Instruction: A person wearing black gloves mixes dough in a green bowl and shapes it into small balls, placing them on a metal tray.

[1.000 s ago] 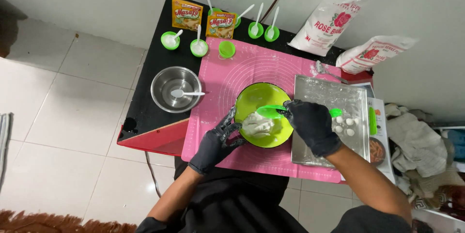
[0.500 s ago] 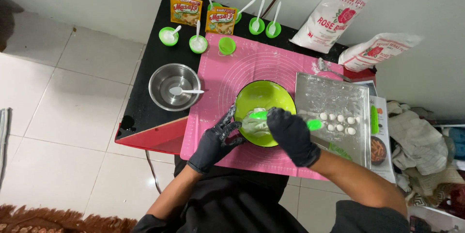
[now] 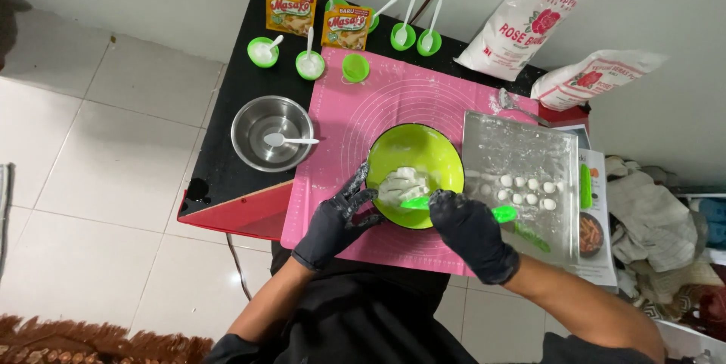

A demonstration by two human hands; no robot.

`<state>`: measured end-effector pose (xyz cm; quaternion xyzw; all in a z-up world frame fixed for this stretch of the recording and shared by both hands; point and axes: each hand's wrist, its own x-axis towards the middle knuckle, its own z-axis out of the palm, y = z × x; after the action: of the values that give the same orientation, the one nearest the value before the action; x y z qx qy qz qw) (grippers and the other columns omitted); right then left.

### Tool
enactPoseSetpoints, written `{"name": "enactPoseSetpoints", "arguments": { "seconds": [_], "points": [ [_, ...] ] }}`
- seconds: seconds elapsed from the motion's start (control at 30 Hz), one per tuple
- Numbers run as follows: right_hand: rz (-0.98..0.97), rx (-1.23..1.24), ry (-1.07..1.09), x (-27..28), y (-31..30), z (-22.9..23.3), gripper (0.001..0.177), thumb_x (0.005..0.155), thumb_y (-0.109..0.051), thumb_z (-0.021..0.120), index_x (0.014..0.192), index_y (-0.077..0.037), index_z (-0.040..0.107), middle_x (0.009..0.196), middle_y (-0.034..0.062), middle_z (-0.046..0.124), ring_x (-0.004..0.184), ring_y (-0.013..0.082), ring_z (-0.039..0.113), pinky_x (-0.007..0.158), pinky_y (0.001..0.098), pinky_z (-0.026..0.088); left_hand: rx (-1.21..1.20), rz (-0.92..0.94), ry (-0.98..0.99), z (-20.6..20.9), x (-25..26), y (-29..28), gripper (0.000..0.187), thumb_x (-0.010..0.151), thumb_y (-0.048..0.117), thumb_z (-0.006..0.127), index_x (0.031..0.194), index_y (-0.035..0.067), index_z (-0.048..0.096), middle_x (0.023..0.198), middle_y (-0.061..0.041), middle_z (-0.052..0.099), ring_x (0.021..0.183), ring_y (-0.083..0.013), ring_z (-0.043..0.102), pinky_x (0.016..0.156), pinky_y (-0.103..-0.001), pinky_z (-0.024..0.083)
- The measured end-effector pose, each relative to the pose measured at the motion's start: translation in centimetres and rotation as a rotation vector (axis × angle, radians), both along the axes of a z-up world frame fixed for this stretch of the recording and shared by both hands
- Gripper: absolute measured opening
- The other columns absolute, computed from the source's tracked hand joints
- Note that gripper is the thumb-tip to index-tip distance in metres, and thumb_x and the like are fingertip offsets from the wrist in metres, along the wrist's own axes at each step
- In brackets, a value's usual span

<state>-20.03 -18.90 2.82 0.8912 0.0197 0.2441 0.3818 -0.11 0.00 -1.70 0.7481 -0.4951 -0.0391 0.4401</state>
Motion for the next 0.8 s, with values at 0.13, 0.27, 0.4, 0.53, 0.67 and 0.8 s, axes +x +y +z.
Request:
{"name": "enactPoseSetpoints", "arguments": {
  "seconds": [0.13,0.27,0.4,0.53,0.67,0.8],
  "points": [
    [-0.070,-0.064,0.089,0.5,0.9,-0.3,0.007,0.093,-0.003,0.069,0.100,-0.001,0.071,0.081,0.0132,0.061,0.070,0.0320,0.064,0.057,0.0420,0.055,0.011,0.016,-0.062,-1.0,-0.1,-0.2,0.048,0.084,0.051,0.078,0.126,0.028,0.070,0.146,-0.012,0.059,0.094,-0.0370,0.073,0.071,-0.049,0.064],
    [-0.258,0.282,0.204,2.4,-1.8,3.4,0.008,0.098,-0.020,0.063,0.093,-0.018,0.067,0.071,0.0023,0.060,0.059,0.0251,0.064,0.049,0.0386,0.052,-0.023,0.002,0.009,-0.9,-0.1,0.1,0.043,0.085,0.048,0.078,0.121,0.026,0.072,0.146,-0.009,0.059,0.098,-0.0352,0.073,0.072,-0.048,0.064],
    [-0.072,0.020,0.035,0.8,-2.9,1.3,0.020,0.104,-0.024,0.057,0.118,-0.024,0.071,0.096,0.0081,0.066,0.078,0.0254,0.066,0.062,0.0374,0.056,0.014,-0.006,0.056,-0.4,0.2,0.3,0.041,0.084,0.049,0.078,0.119,0.028,0.072,0.151,0.000,0.055,0.100,-0.0325,0.072,0.076,-0.047,0.064],
    [0.066,0.031,0.249,0.8,-0.8,-0.9,0.019,0.099,-0.007,0.051,0.109,-0.010,0.067,0.092,0.0120,0.064,0.079,0.0321,0.064,0.063,0.0440,0.055,0.003,-0.009,0.051,-0.1,0.3,0.1,0.043,0.084,0.047,0.080,0.120,0.028,0.072,0.151,-0.004,0.056,0.099,-0.0336,0.072,0.075,-0.048,0.064],
    [0.041,-0.102,0.283,0.3,1.0,-3.3,0.018,0.099,-0.002,0.051,0.109,-0.003,0.066,0.094,0.0163,0.063,0.081,0.0365,0.065,0.061,0.0427,0.054,0.024,-0.026,0.065,-0.6,0.3,0.1,0.045,0.082,0.045,0.080,0.121,0.026,0.071,0.149,-0.006,0.057,0.100,-0.0354,0.072,0.075,-0.050,0.064],
    [-0.057,0.031,0.269,0.8,1.4,-0.3,0.017,0.096,-0.009,0.058,0.109,-0.008,0.069,0.089,0.0120,0.066,0.078,0.0317,0.067,0.060,0.0377,0.054,0.014,-0.014,0.057,-0.1,0.3,0.3,0.043,0.083,0.045,0.080,0.119,0.024,0.072,0.147,-0.007,0.059,0.099,-0.0364,0.072,0.074,-0.050,0.064]
  ]
}}
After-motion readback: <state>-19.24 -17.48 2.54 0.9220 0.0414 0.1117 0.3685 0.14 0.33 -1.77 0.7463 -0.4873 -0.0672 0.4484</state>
